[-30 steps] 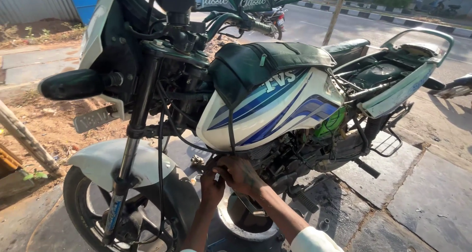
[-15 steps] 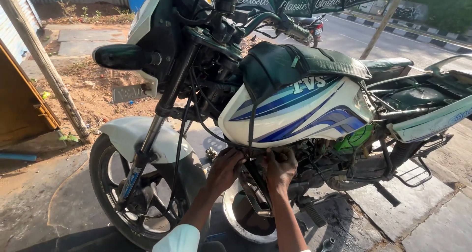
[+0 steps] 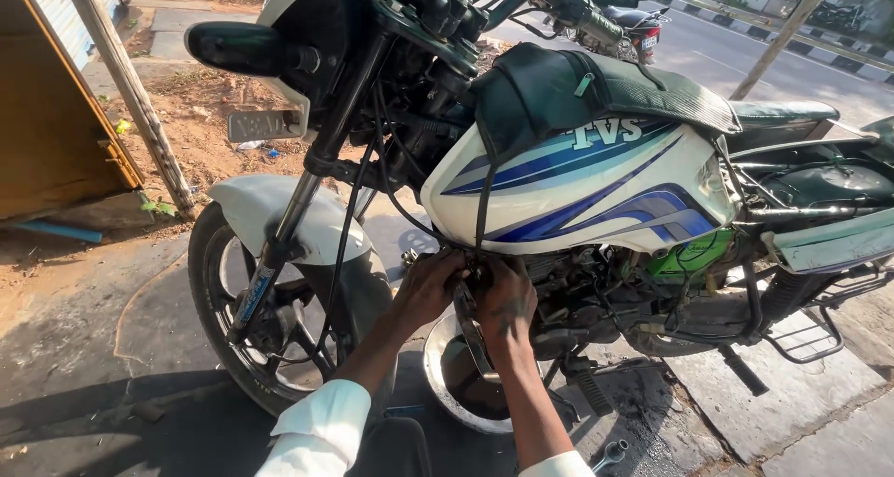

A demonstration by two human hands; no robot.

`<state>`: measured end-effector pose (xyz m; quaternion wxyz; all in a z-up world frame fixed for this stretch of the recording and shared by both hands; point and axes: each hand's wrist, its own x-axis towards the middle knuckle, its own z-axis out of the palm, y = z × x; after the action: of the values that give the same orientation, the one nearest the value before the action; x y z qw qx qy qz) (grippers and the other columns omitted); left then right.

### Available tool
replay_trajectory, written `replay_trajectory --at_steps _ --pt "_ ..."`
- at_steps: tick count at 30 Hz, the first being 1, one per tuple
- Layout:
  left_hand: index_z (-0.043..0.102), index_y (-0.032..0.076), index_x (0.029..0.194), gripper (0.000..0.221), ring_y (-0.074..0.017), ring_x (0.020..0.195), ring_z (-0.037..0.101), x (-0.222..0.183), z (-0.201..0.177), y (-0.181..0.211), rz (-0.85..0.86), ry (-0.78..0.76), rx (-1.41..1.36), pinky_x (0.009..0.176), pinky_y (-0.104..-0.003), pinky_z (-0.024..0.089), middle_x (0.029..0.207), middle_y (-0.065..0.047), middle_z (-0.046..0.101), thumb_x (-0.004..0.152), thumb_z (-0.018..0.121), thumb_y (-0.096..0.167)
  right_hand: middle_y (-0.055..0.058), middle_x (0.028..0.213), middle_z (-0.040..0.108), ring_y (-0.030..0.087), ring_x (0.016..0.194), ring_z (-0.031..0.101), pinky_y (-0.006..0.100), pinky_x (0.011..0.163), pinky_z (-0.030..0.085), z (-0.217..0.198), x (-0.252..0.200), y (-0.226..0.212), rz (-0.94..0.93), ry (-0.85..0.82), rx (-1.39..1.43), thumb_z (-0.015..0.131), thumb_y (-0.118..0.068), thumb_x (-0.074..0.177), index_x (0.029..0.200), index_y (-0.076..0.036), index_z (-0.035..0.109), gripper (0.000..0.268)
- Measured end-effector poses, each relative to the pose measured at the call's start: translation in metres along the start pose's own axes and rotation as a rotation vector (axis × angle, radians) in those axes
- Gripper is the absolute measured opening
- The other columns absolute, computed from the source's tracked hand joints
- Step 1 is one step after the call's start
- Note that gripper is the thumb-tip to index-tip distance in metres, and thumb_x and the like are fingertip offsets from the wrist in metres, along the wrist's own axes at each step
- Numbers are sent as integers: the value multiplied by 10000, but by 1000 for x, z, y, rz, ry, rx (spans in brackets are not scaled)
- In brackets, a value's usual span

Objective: Replacing parts and repairing a motorcycle engine area.

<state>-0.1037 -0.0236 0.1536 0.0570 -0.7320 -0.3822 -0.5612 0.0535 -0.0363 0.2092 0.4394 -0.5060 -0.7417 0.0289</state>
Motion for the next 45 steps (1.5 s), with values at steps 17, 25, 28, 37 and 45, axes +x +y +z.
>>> replay_trajectory --at_steps 17,25,28,37,45 --pt "561 59 992 165 -396 897 679 -5 14 -13 -257 -49 -46 736 -497 512 935 -127 692 903 695 96 13 968 766 79 874 691 224 769 562 76 18 100 273 -401 1164 830 -57 819 1107 -3 763 300" --pt "587 58 1004 179 -383 955 693 -2 10 -17 -377 -174 -48 774 -478 530 980 -147 716 885 716 94 92 734 722 116 644 620 271 575 472 69 27 84 286 -399 672 886 -183 879 860 66 767 276" --pt "580 54 994 183 -378 939 692 -6 15 -24 -358 -169 -17 763 -476 531 965 -143 710 875 715 85 65 807 751 82 690 633 246 606 486 73 23 91 285 -381 989 856 -144 866 917 36 784 201" --pt "591 49 968 163 -378 866 684 -4 15 -10 -292 -80 16 729 -469 521 877 -135 681 926 724 133 204 950 762 365 855 743 435 736 577 14 22 52 -206 -212 272 739 -51 860 1054 -65 801 204" --pt "594 55 970 163 -398 900 673 -2 14 -1 -337 -60 94 733 -482 516 912 -147 688 947 717 159 181 914 716 404 792 705 439 660 554 31 14 79 -409 50 259 749 -88 791 972 -39 768 188"
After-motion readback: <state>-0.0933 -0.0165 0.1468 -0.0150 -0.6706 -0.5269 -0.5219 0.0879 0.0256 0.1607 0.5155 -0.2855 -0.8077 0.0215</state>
